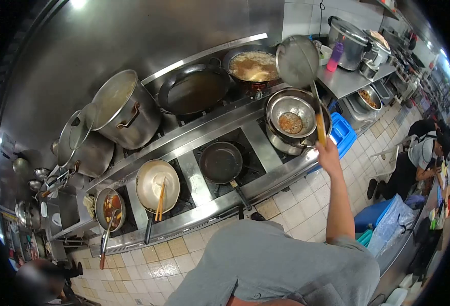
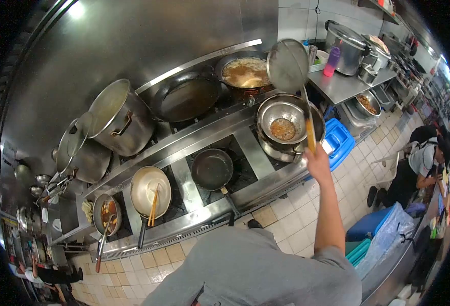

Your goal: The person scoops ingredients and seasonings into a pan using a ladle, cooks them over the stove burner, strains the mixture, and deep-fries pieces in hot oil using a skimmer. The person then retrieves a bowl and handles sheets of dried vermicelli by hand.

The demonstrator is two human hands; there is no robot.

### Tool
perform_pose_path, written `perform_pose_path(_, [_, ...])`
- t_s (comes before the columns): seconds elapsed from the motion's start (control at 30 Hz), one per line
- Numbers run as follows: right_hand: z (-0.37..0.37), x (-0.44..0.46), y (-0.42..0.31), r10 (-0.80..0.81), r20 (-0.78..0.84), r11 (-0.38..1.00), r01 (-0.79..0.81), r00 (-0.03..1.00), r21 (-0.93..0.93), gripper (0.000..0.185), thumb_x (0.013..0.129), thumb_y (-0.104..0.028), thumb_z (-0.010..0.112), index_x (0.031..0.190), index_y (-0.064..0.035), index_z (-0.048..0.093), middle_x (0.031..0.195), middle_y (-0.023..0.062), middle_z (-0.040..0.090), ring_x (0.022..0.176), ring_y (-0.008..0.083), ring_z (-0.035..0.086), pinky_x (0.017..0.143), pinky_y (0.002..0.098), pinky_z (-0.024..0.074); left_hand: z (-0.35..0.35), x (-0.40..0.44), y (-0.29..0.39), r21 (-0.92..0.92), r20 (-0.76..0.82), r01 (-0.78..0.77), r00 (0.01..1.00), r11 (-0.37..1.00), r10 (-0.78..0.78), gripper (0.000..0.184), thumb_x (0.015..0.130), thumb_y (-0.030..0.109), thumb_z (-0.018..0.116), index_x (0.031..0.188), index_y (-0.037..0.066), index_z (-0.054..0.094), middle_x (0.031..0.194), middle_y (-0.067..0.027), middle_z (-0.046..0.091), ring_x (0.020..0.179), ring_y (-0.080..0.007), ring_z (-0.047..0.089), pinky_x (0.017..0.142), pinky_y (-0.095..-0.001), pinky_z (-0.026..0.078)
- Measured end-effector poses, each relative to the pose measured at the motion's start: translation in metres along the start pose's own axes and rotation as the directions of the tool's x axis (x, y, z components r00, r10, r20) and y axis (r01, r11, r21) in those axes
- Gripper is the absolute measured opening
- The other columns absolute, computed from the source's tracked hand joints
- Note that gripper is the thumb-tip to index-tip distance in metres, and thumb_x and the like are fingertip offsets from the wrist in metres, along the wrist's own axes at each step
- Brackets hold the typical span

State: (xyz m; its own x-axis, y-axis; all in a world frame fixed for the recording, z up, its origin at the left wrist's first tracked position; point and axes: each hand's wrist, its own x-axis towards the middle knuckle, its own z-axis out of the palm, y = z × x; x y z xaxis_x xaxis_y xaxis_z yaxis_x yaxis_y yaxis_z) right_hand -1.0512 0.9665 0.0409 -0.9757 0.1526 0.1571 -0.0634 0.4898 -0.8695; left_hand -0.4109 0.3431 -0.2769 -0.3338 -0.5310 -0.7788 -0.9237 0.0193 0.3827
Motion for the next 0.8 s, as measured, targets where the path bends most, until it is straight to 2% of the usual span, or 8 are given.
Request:
perform_pose_path(0.07, [0.031,0.084,0.006,-0.41,-0.148,0.874,0.34,0.9,-0.347,0.016,0.093,-0.009,0.053,0.106,-0.0004,0.057,0.087,0.0217,0.069,0.082,0.0434,0.067,0.072,0.0497,0.0504,0.023,-0.021,-0.012,0.144,0.006,-0.093,0.996,0.985,0.093,0.041,0.097,0.031,0.06,0.125,0.001,0.062,0.123,-0.0151,0.067,0.105,-0.0271,0.064,0.089,-0.0386,0.051])
perform_pose_path(0.17, [0.059,0.168,-0.041,0.014,-0.044,0.852,-0.035,0.999,-0.522,0.029,0.091,-0.015,0.056,0.114,0.0029,0.055,0.108,0.0324,0.066,0.105,0.0482,0.063,0.089,0.0527,0.0512,0.034,-0.054,-0.015,0.645,0.164,-0.45,0.871,0.618,0.463,0.042,0.097,0.031,0.06,0.127,0.001,0.062,0.125,-0.0152,0.067,0.107,-0.0272,0.064,0.091,-0.0382,0.051])
perform_pose_path(0.23, [0.076,0.212,-0.036,0.026,-0.01,0.853,-0.027,1.0,-0.522,0.033,0.091,-0.017,0.056,0.116,0.004,0.054,0.109,0.0328,0.066,0.107,0.0475,0.064,0.09,0.053,0.0513,0.058,-0.055,-0.009,-0.225,0.017,0.011,1.0,0.974,-0.007,0.047,0.097,0.033,0.059,0.132,0.001,0.058,0.128,-0.0153,0.066,0.11,-0.0277,0.063,0.093,-0.0415,0.051])
perform_pose_path(0.27, [0.086,0.23,-0.027,0.051,0.015,0.846,-0.036,0.999,-0.533,0.036,0.09,-0.018,0.056,0.118,0.0052,0.052,0.109,0.0332,0.066,0.108,0.0468,0.064,0.092,0.0533,0.0515,0.069,-0.071,0.005,-0.611,-0.058,0.157,0.969,0.776,-0.242,0.049,0.098,0.034,0.059,0.134,0.001,0.056,0.129,-0.0153,0.065,0.112,-0.0279,0.063,0.095,-0.0431,0.05])
perform_pose_path(0.33, [0.108,0.262,-0.008,-0.031,0.005,0.822,0.028,1.0,-0.569,0.032,0.09,-0.018,0.057,0.112,0.0052,0.058,0.099,0.0288,0.07,0.091,0.0432,0.071,0.076,0.0511,0.056,0.087,-0.087,-0.018,-0.301,-0.095,0.015,0.994,0.954,-0.046,0.045,0.098,0.032,0.058,0.13,0.001,0.059,0.128,-0.0192,0.064,0.112,-0.0295,0.062,0.094,-0.0465,0.051])
perform_pose_path(0.4, [0.122,0.284,-0.006,0.276,0.201,0.93,-0.208,0.94,-0.303,0.021,0.091,-0.017,0.059,0.099,0.0018,0.063,0.084,0.0195,0.071,0.068,0.0323,0.07,0.054,0.0455,0.0526,0.098,-0.122,-0.032,0.493,-0.077,-0.329,0.906,0.805,0.417,0.044,0.097,0.031,0.058,0.129,0.001,0.06,0.122,-0.0237,0.066,0.109,-0.0292,0.064,0.093,-0.0448,0.051])
perform_pose_path(0.5, [0.147,0.291,0.014,0.265,0.263,0.948,-0.3,0.928,0.101,0.017,0.092,-0.015,0.06,0.083,-0.0015,0.061,0.067,0.0085,0.061,0.048,0.0192,0.057,0.039,0.0368,0.0409,0.131,-0.099,-0.015,-0.104,-0.115,0.097,0.987,0.99,-0.109,0.044,0.097,0.032,0.058,0.129,0.001,0.06,0.12,-0.0233,0.066,0.108,-0.0291,0.064,0.093,-0.0444,0.051])
perform_pose_path(0.8, [0.187,0.248,-0.043,0.3,0.463,0.733,-0.512,0.834,0.448,0.018,0.096,-0.018,0.059,0.082,-0.0069,0.054,0.061,0.0007,0.051,0.046,0.0116,0.05,0.037,0.0275,0.0377,0.153,-0.102,0.022,-0.274,-0.091,0.169,0.976,0.947,-0.2,0.046,0.097,0.034,0.059,0.129,0.001,0.06,0.114,-0.0223,0.068,0.107,-0.0288,0.065,0.092,-0.0432,0.052])
